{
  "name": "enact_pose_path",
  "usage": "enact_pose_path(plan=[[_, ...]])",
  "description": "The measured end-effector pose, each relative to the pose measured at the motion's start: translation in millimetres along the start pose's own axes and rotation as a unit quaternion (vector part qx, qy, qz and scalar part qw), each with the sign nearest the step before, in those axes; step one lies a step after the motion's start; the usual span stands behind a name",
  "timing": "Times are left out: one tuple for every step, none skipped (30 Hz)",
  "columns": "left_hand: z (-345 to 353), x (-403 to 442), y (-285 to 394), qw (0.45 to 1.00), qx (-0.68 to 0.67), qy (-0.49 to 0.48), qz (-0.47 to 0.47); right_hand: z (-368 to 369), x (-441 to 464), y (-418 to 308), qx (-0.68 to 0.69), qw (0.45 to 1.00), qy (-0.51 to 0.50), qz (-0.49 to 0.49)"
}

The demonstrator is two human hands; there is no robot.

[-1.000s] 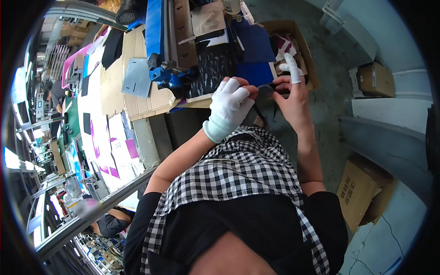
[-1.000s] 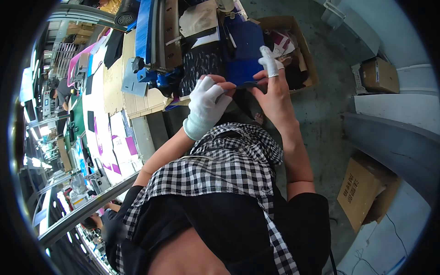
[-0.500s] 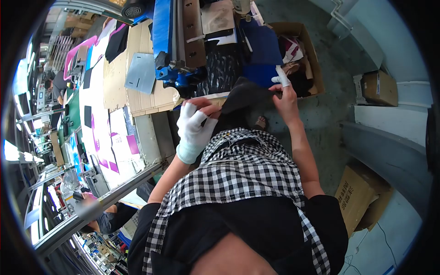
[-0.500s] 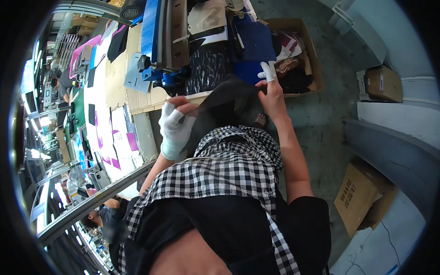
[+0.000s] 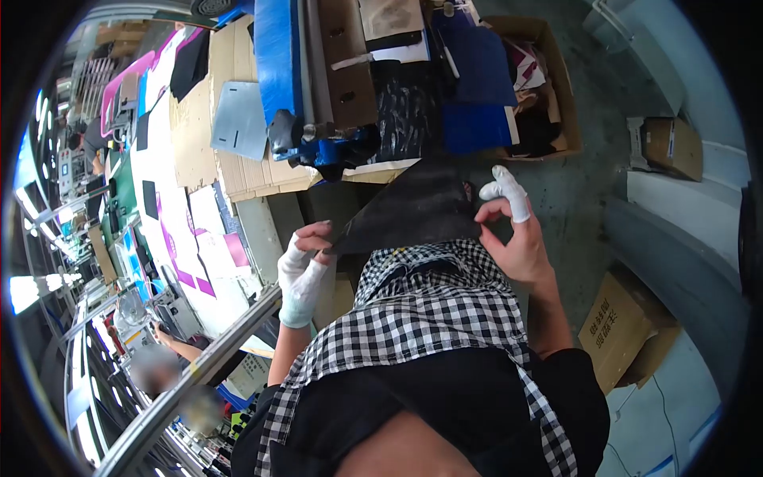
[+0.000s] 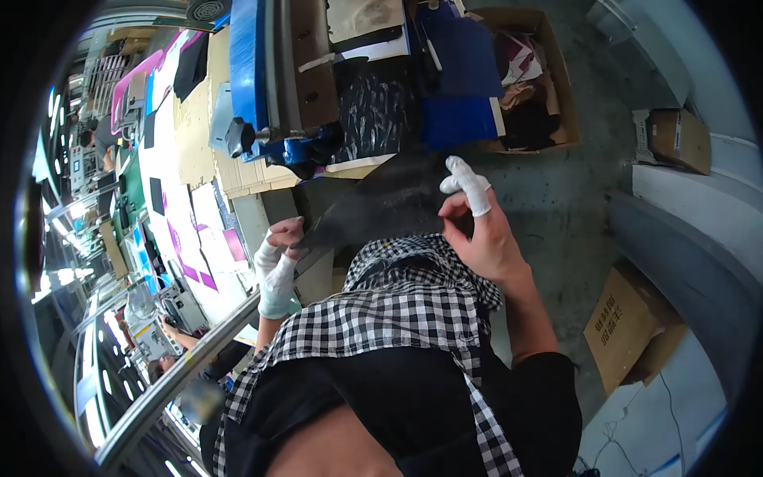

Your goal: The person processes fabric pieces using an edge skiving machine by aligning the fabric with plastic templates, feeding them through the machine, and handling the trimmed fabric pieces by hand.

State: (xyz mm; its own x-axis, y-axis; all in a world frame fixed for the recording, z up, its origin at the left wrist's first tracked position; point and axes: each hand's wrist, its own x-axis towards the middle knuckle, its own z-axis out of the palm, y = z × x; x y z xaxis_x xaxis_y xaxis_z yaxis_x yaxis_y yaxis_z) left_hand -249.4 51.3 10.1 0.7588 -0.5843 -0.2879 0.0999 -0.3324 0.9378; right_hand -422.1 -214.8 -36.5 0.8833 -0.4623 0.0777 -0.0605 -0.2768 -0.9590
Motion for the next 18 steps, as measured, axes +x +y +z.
enact_pose_path(plan=[[-3.8,0.8,-0.2,1.0,-0.003,-0.009,0.005,-0.4,-1.4,-3.0,-0.002,1.0,-0.009,0.006],[-8.8,2.0,-1.0,1.0,-0.006,-0.016,0.011,0.2,-2.0,-6.6,-0.004,1.0,-0.019,0.012],[-14.2,2.8,-1.4,0.999,0.007,-0.03,0.036,0.2,-2.0,-12.8,0.02,0.999,-0.017,0.018],[-17.0,5.8,-0.8,0.999,0.002,-0.034,0.04,2.4,-0.2,-11.9,0.027,0.999,-0.013,0.012],[-19.1,8.7,1.5,0.998,-0.002,-0.038,0.042,4.6,0.5,-11.1,0.034,0.999,-0.009,0.007],[-20.7,11.0,3.5,0.998,-0.006,-0.041,0.046,6.3,0.9,-10.8,0.042,0.999,-0.006,0.001],[-22.0,18.1,1.7,0.998,-0.003,-0.04,0.04,8.4,6.5,-5.8,0.022,0.999,-0.022,0.025],[-22.7,22.2,-1.0,0.999,-0.008,-0.035,0.028,10.2,10.4,-3.9,0.024,0.999,-0.027,0.03],[-23.3,26.7,-5.0,0.999,-0.011,-0.031,0.017,12.8,14.2,-0.4,0.027,0.999,-0.031,0.035],[-24.2,32.0,-9.8,0.999,-0.013,-0.028,0.005,17.4,17.7,4.6,0.031,0.998,-0.034,0.04],[-21.6,39.0,-13.5,1.0,0.009,-0.018,0.013,22.5,21.5,11.0,0.042,0.997,-0.033,0.051],[-19.4,46.0,-22.4,1.0,-0.024,-0.003,-0.02,28.1,26.1,19.8,0.067,0.994,-0.034,0.074],[-18.0,53.1,-37.0,0.997,-0.057,0.012,-0.052,34.2,32.0,30.4,0.093,0.99,-0.034,0.097],[-2.7,51.0,-43.0,0.992,-0.088,0.025,-0.084,22.1,29.0,35.4,0.119,0.985,-0.032,0.119],[-4.9,61.2,-63.4,0.99,-0.084,0.026,-0.108,27.7,38.9,46.9,0.132,0.976,-0.043,0.165],[-13.8,73.8,-97.9,0.984,-0.152,-0.001,-0.096,32.9,44.7,66.3,0.132,0.969,-0.061,0.199],[-8.3,86.1,-99.1,0.975,-0.194,0.007,-0.107,39.0,51.6,77.6,0.158,0.97,-0.035,0.181],[-0.7,99.9,-100.2,0.964,-0.236,0.014,-0.118,42.9,60.4,85.7,0.182,0.97,-0.007,0.161]])
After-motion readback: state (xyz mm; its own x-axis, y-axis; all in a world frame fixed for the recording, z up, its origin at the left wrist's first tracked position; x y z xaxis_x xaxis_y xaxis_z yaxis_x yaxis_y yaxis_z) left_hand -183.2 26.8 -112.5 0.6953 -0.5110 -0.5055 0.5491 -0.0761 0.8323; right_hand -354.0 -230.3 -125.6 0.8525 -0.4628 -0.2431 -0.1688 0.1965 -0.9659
